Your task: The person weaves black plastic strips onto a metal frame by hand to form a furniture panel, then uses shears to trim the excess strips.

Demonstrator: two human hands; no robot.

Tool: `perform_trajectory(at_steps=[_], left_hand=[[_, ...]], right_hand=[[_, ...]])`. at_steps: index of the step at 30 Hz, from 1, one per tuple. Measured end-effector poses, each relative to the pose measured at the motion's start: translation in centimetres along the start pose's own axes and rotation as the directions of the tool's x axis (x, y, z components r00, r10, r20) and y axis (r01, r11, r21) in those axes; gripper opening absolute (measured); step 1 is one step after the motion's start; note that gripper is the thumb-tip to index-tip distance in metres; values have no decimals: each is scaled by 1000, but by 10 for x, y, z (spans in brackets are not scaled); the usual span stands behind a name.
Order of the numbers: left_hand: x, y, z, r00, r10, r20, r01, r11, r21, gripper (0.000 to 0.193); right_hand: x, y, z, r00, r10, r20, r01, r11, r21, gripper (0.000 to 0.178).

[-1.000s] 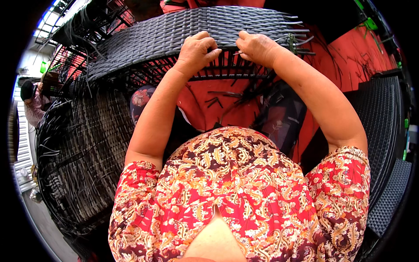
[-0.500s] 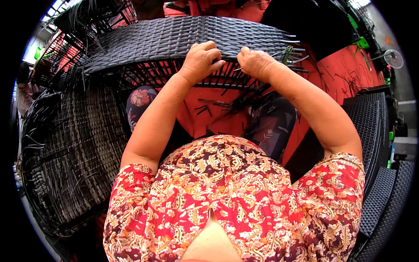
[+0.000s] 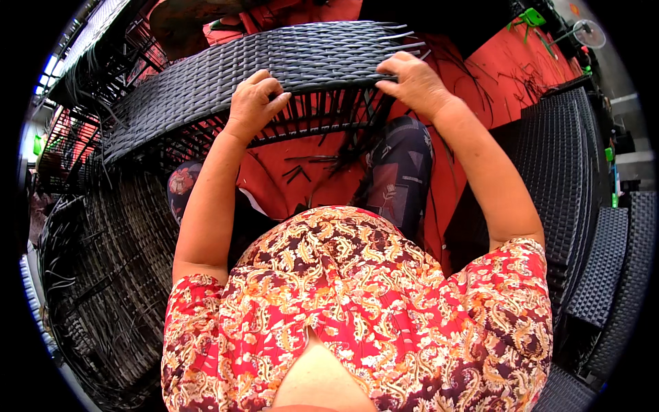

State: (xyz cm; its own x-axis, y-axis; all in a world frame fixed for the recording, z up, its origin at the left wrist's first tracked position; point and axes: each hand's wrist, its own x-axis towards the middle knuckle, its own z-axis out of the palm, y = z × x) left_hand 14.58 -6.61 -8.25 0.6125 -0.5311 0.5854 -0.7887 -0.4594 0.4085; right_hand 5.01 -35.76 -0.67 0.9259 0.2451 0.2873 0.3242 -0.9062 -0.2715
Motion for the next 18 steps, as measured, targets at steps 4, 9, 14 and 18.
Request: perform_trajectory(at_steps=[4,9,14,18], left_hand=[[-1,0,-5,999,-13,53,12,1000,8,19],[-1,1,-5,997,-29,70,29,1000,7,20],[1,0,-6,991,-93,95,92,996,7,20],[3,-2,-5,980,-152,130,156,988,-19,18]], right_hand=[[2,-8,33,999,-44,24,47,987,-153,36],[6,-6,49,993,-119,20,119,927,-356,32],[19,-17,58,987,-128,93,158,818,-553,31],[23,-13,64,955,-253,155,294,743,-601,29]])
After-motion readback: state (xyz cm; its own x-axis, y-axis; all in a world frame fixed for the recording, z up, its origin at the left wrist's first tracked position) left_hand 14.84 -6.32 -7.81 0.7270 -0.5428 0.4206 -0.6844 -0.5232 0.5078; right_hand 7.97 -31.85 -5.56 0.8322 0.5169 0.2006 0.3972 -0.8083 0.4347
